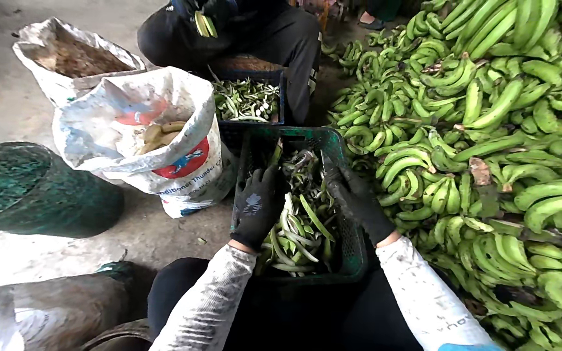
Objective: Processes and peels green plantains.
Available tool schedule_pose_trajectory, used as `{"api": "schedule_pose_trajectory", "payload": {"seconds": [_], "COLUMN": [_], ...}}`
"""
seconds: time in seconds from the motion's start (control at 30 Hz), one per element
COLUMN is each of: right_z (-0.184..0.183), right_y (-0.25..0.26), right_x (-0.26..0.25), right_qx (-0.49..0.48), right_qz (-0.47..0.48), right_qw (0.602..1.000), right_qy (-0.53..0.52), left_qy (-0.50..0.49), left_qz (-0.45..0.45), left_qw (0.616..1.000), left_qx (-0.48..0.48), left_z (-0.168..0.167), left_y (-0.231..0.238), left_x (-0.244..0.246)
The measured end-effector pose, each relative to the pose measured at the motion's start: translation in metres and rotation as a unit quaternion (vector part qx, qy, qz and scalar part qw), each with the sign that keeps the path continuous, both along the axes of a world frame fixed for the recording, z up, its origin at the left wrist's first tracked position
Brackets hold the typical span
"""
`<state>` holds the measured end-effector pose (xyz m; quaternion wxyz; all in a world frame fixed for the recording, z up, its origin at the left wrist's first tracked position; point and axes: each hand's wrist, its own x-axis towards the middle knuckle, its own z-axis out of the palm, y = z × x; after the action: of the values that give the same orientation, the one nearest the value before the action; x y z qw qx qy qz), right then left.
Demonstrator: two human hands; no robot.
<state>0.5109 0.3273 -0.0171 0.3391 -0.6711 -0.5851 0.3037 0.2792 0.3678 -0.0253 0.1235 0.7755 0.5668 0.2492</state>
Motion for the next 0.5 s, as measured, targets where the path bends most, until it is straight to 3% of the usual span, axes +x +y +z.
{"api": "schedule_pose_trajectory", "payload": {"seconds": [0.23,0.5], "right_z": [-0.005,-0.007], "right_y": [0.001,0.006], "right_x": [-0.008,-0.008], "right_qx": [0.061,0.023], "right_qz": [0.027,0.016], "right_qw": [0.994,0.993], "right_qy": [-0.086,-0.114], "left_qy": [-0.029,-0.008], "left_qz": [0.008,-0.027], "left_qw": [1.000,1.000], "left_qx": [0.007,0.012], "left_z": [-0.002,0.002], "left_y": [-0.001,-0.007], "left_x": [0.005,0.007]}}
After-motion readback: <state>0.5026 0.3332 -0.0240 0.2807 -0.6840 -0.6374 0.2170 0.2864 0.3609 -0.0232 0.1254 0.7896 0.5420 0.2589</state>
